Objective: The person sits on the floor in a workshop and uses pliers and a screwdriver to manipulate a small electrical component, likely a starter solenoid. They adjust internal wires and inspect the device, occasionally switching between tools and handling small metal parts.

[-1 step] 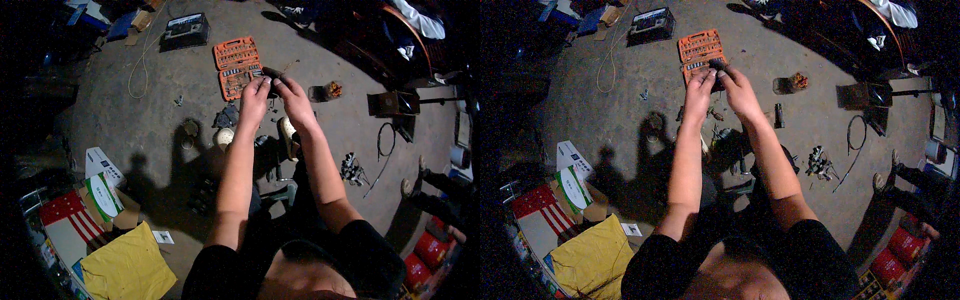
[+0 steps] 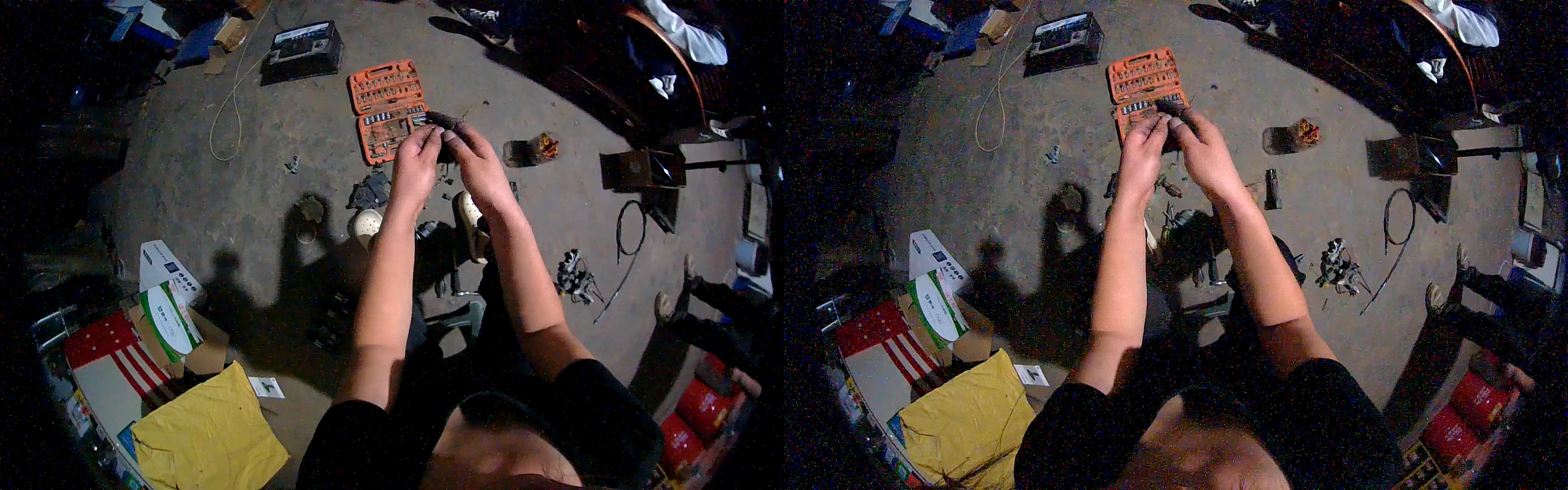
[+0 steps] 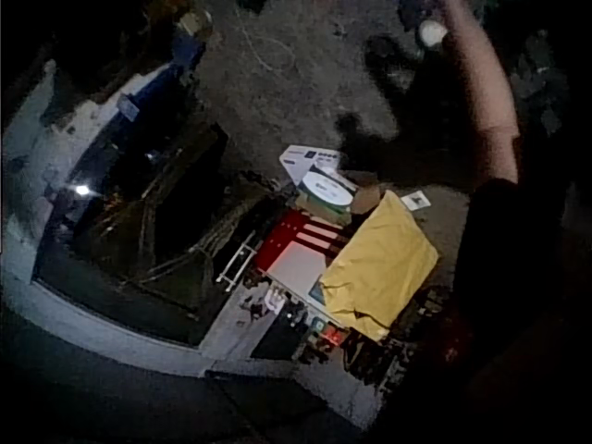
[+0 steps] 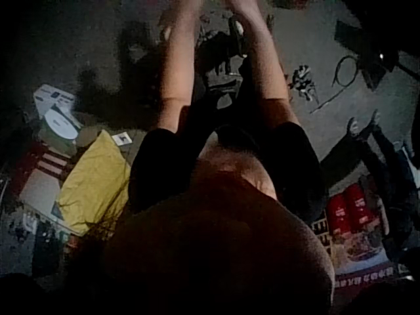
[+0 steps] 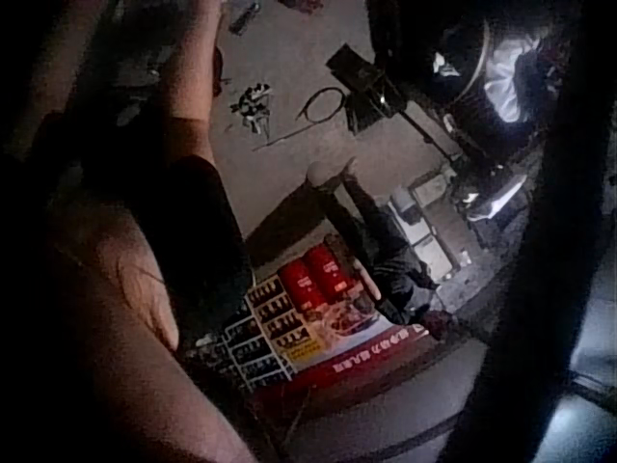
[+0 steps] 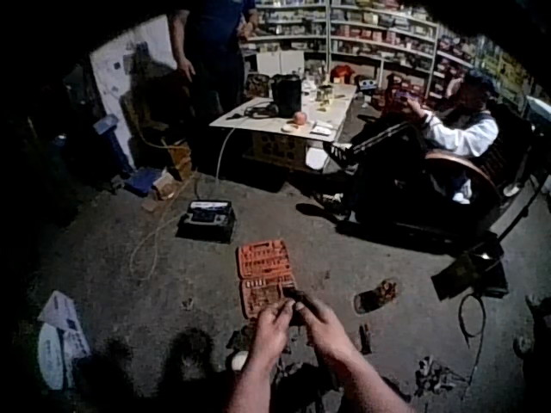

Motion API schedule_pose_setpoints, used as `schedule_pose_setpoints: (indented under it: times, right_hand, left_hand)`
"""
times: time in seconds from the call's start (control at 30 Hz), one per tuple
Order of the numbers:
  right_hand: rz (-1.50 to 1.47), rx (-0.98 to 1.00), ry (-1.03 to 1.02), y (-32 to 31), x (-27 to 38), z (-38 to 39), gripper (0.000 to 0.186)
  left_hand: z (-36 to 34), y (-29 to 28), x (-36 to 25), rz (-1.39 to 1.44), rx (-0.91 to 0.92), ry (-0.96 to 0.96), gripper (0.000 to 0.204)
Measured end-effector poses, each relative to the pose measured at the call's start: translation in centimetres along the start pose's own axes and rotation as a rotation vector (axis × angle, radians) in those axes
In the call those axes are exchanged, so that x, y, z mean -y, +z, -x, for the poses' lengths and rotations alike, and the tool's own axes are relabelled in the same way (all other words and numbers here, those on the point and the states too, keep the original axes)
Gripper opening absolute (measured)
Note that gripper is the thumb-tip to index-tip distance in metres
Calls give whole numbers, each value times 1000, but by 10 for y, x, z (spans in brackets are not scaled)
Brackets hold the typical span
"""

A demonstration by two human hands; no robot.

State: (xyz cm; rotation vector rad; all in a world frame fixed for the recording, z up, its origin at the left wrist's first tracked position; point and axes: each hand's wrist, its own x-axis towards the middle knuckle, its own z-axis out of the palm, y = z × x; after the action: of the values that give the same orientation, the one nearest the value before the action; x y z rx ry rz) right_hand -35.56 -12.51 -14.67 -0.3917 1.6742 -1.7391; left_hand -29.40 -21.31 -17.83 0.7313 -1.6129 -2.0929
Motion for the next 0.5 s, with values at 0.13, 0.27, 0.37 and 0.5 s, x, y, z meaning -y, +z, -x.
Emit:
schedule_pose_setpoints:
  times: [0.13, 0.27, 0.37, 0.5]
  right_hand:
    - [-14, 27, -46, 3, 1, 1, 34]
    - [76, 31, -114, -3, 3, -2, 35]
    - [182, 10, -172, -12, 11, -4, 34]
    - [254, -1, -229, -26, 22, -5, 29]
  left_hand:
    - [3, 4, -2, 26, -17, -83, 26]
    - [3, 2, 4, 47, -6, -134, 24]
    - [3, 2, 1, -1, 11, -187, 21]
    - [2, -1, -5, -286, 79, -232, 19]
